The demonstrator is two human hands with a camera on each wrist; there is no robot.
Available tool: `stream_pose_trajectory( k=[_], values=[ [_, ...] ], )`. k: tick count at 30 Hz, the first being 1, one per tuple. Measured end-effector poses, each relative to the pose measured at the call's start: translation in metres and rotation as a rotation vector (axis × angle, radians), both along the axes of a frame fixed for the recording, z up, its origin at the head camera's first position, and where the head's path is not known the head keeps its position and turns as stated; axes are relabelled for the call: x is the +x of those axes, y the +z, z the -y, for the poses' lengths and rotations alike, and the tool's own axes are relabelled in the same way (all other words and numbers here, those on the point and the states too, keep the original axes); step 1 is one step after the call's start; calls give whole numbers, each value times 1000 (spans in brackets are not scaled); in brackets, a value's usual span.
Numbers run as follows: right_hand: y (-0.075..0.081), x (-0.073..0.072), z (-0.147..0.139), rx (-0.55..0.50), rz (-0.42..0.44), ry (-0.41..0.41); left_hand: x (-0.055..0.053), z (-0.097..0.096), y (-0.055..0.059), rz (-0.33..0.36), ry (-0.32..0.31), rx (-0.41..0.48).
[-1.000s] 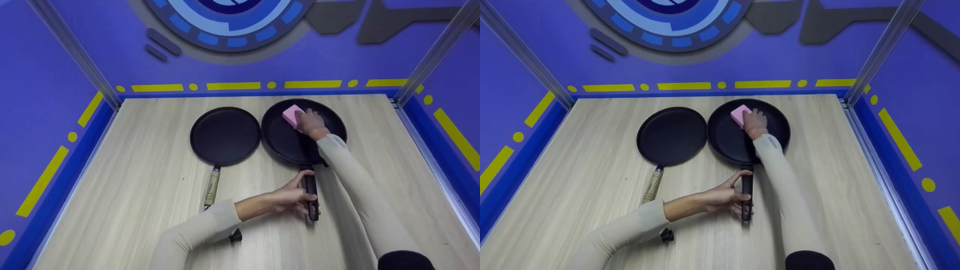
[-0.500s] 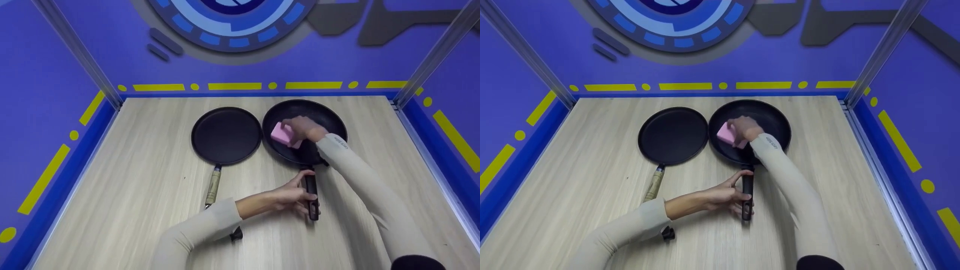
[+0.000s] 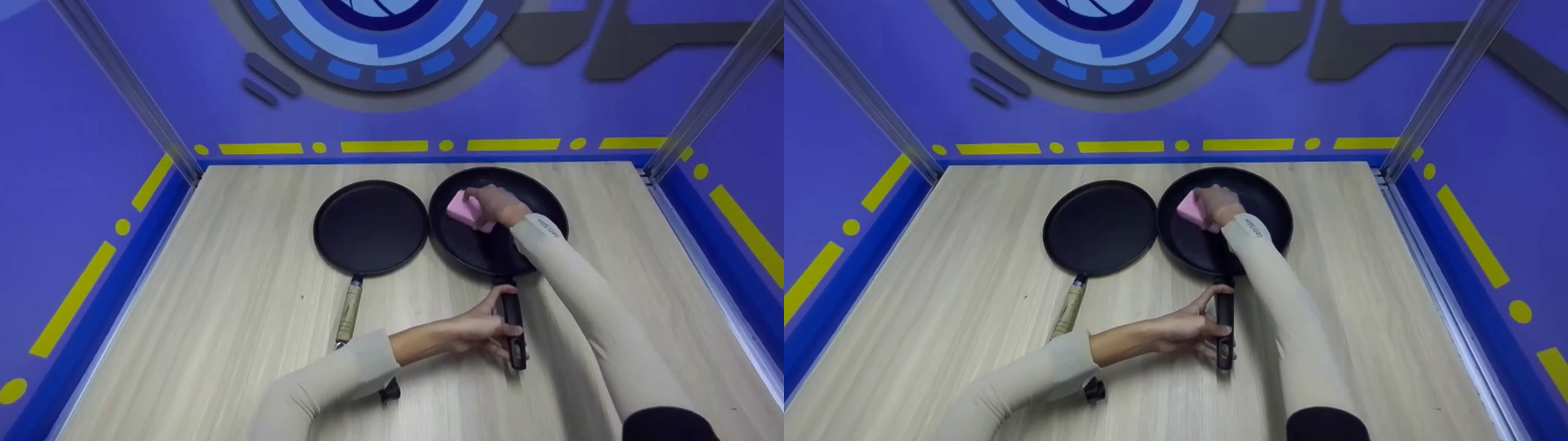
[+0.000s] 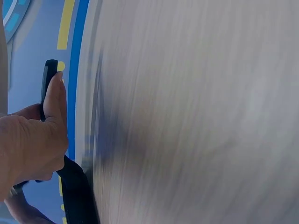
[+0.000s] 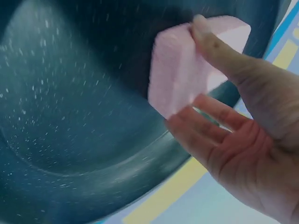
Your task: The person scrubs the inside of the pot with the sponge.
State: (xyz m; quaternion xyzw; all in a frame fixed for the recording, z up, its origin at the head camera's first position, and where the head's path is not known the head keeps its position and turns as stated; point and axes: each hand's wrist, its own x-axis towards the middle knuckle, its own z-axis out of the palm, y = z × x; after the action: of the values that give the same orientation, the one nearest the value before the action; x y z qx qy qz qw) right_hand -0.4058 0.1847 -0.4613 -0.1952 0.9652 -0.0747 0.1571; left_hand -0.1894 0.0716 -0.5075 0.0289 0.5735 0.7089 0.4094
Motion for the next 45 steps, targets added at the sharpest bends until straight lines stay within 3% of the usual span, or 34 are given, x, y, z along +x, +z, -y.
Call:
stream_pose_trajectory(
  k=[4, 7, 16, 20, 26, 30, 33, 40, 45],
  values=[
    [-6, -6, -17, -19, -37, -198, 5, 1, -1, -1, -16, 6],
    [-9, -9, -24, -17, -32, -241, 5, 3, -1, 12, -25, 19],
    [1, -13, -30, 41, -16, -161, -9, 3, 4, 30, -61, 31],
    [5, 5, -27, 70, -31, -95, -14, -3, 6, 57, -92, 68],
    [5, 41, 7, 66, -26, 28, -14, -1, 7, 85, -69, 47],
    [0, 51, 21, 51, -26, 44, -11, 4, 5, 91, -61, 35],
    [-2, 42, 19, 26, -31, -14, -12, 6, 5, 94, -50, 49],
    [0, -4, -13, -19, -25, -177, -12, 5, 7, 101, -36, 81],
    [-3, -19, -38, -35, -30, -272, -12, 4, 6, 108, -59, 85]
  ],
)
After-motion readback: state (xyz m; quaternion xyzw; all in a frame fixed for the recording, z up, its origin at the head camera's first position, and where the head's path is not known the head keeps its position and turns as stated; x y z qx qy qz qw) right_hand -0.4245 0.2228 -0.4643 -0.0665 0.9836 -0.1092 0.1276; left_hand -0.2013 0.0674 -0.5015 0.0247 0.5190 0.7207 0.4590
